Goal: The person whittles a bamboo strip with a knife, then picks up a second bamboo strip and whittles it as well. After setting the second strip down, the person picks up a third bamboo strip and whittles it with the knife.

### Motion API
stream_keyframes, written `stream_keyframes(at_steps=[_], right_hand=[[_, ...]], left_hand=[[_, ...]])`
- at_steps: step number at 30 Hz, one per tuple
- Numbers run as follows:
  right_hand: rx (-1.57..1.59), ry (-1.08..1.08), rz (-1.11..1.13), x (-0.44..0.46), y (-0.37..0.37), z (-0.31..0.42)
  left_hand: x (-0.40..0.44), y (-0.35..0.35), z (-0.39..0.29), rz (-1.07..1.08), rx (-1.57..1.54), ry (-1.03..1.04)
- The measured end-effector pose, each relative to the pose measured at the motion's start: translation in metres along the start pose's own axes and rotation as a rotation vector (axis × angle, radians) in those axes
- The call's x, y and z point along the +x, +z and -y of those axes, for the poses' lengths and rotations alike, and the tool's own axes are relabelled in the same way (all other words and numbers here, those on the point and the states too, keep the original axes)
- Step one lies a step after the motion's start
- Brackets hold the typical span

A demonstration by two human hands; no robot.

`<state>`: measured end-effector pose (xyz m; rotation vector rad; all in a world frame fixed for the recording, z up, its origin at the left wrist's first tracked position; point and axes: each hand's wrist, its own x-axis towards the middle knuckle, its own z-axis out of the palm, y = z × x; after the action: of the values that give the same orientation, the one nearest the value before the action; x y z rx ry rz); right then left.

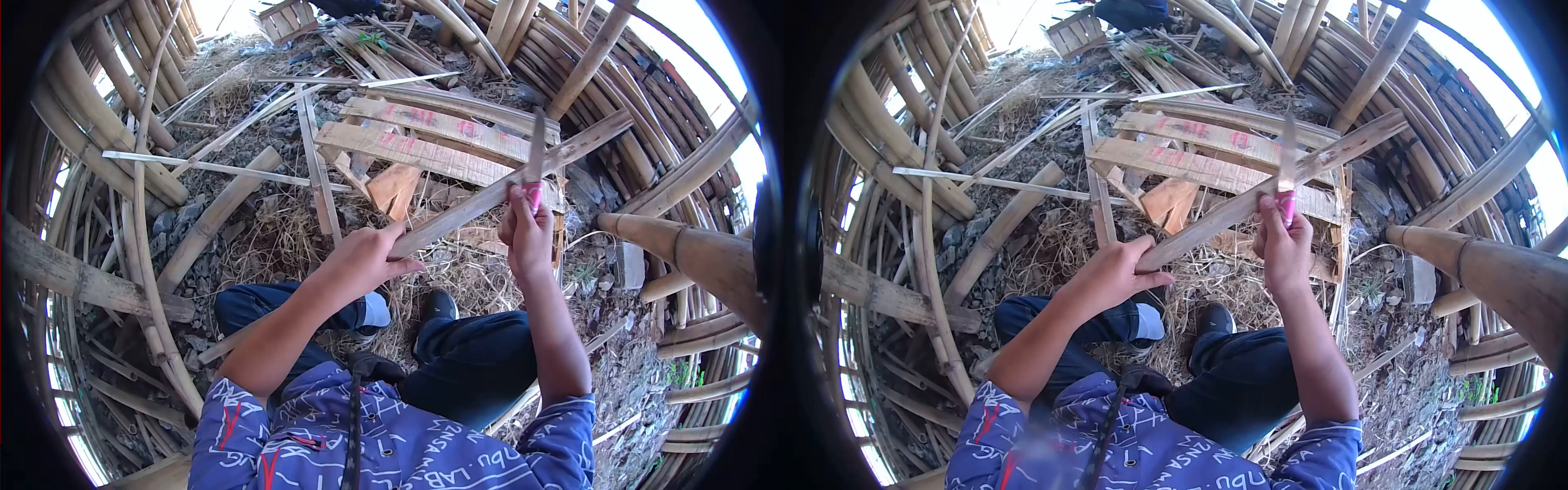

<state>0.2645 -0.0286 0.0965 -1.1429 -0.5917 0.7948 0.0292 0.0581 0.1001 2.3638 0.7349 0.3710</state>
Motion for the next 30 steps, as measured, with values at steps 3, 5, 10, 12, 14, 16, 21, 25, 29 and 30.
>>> stream_keyframes(at_steps=[3, 5, 10, 12, 14, 16, 21, 25, 29, 30], right_hand=[[0.009, -0.137, -0.039, 0.0, -0.001, 0.001], [-0.003, -0.122, -0.138, 0.001, -0.004, 0.005], [0.072, -0.116, -0.26, 0.011, -0.028, 0.004], [0.079, -0.103, -0.285, 0.015, -0.036, 0.001], [0.091, -0.077, -0.303, 0.019, -0.041, -0.001], [0.078, -0.076, -0.325, 0.02, -0.041, 0.001], [0.121, -0.038, -0.398, 0.025, -0.046, 0.0], [0.107, 0.131, -0.241, 0.024, -0.055, 0.0], [-0.013, 0.181, -0.247, 0.022, -0.046, -0.003], [-0.042, 0.169, -0.251, 0.02, -0.042, -0.002]], left_hand=[[-0.007, -0.013, -0.009, 0.11, -0.11, -0.22], [-0.024, -0.015, 0.006, 0.081, -0.12, -0.217], [-0.099, -0.019, 0.072, 0.078, 0.012, -0.328], [-0.128, -0.023, 0.096, 0.137, 0.056, -0.392], [-0.151, -0.029, 0.114, 0.295, 0.022, -0.576], [-0.167, -0.033, 0.125, 0.295, 0.01, -0.645], [-0.182, -0.04, 0.135, 0.03, -0.09, -0.553], [-0.166, -0.052, 0.11, -0.288, -0.05, -0.415], [-0.156, -0.049, 0.109, -0.503, 0.257, -0.372], [-0.153, -0.047, 0.112, -0.538, 0.273, -0.316]])
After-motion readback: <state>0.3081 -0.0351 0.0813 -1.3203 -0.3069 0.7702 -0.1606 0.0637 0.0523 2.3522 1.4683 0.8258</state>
